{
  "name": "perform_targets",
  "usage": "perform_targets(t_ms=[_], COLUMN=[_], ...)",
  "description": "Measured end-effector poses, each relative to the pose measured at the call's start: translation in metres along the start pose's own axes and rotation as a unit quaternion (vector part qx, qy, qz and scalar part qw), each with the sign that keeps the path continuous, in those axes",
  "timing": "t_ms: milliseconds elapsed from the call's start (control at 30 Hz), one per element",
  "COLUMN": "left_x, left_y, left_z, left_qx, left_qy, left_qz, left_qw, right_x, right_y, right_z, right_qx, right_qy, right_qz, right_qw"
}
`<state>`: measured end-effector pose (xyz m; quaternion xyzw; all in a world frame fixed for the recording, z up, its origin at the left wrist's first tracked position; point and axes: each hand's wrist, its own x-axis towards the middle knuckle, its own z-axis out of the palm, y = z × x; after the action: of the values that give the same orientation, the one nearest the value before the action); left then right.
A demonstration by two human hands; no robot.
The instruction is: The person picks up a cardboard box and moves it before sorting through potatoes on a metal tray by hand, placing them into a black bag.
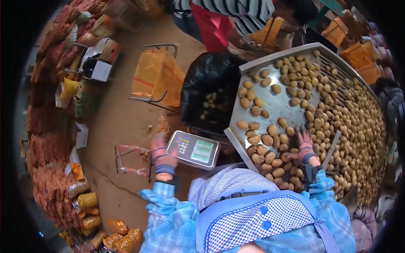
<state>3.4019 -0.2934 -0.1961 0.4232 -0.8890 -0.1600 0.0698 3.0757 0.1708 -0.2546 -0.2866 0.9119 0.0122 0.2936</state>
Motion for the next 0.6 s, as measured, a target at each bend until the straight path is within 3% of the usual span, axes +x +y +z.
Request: perform_targets(t_ms=[100,133,200,267,300,500,600], left_x=[-0.003,-0.008,-0.031,-0.037,-0.038,-0.03,-0.018], left_y=[0.079,0.101,0.124,0.145,0.147,0.14,0.152], left_z=[0.061,0.076,0.127,0.128,0.13,0.138,0.126], left_qx=[-0.121,-0.154,-0.079,-0.029,-0.029,-0.038,-0.025], left_qy=[-0.111,-0.148,-0.172,-0.236,-0.246,-0.17,-0.124], left_qz=[0.151,0.182,0.225,0.185,0.169,0.21,0.312], left_qw=[0.975,0.96,0.956,0.953,0.954,0.962,0.942], right_x=[-0.019,-0.025,-0.007,0.02,0.031,0.114,0.141], right_y=[-0.033,-0.06,-0.071,-0.088,-0.094,-0.151,-0.157], right_z=[0.015,-0.007,-0.002,0.001,-0.003,-0.018,-0.03], right_qx=[-0.086,-0.088,0.038,0.007,-0.057,-0.006,0.06], right_qy=[-0.073,-0.04,-0.037,-0.021,0.033,0.143,0.181], right_qz=[0.028,0.014,0.103,0.139,0.075,-0.134,-0.209], right_qw=[0.993,0.995,0.993,0.99,0.995,0.98,0.959])
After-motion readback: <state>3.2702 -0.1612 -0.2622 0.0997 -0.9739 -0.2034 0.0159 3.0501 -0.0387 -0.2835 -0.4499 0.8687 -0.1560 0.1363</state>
